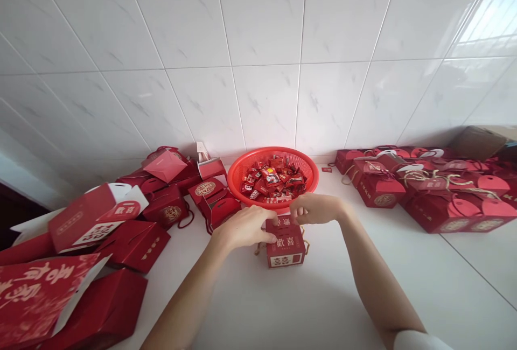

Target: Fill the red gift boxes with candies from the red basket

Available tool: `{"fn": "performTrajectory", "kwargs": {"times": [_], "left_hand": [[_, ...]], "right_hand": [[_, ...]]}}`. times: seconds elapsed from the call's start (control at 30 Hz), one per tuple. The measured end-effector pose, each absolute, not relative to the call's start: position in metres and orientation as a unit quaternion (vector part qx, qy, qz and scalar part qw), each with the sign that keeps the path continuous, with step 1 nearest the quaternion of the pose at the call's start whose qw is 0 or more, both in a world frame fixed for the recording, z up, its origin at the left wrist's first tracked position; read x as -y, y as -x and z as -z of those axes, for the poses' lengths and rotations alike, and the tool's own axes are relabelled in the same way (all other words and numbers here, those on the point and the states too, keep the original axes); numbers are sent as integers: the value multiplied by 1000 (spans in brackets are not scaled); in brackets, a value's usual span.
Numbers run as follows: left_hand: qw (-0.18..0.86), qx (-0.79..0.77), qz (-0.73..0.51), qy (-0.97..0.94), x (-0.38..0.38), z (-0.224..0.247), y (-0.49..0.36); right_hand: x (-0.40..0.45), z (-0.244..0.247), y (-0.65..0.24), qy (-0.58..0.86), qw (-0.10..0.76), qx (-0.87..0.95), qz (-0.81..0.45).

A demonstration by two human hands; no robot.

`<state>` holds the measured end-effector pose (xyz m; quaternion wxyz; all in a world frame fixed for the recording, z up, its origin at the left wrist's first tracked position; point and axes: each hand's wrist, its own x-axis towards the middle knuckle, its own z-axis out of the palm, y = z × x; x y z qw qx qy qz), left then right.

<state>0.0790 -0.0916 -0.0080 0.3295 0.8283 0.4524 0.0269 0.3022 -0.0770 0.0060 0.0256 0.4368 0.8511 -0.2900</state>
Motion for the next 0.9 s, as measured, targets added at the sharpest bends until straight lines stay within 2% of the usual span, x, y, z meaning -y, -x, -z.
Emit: {"fn": "performTrajectory", "kwargs": {"times": [0.2, 0.37, 0.57, 0.73, 0.8, 0.9], "left_hand": [[344, -460, 40, -817, 79, 10, -76], [352, -444, 53, -822, 78, 6, -77], [335, -450, 57, -826, 84, 3, -78], [362, -463, 32, -808, 89, 3, -78], [380, -476, 31, -792, 90, 1, -80], [350, -484, 13, -802, 92, -3, -84]], "right_hand": [[82, -1, -314, -492, 21, -812, 313], [97, 29, -325, -541, 12, -783, 306], [103, 60, -324, -516, -139, -738, 412], [100, 40, -332, -447, -280, -640, 559], [100, 30, -332, -430, -322, -622, 570], [102, 20, -328, -419, -346, -616, 570]]}}
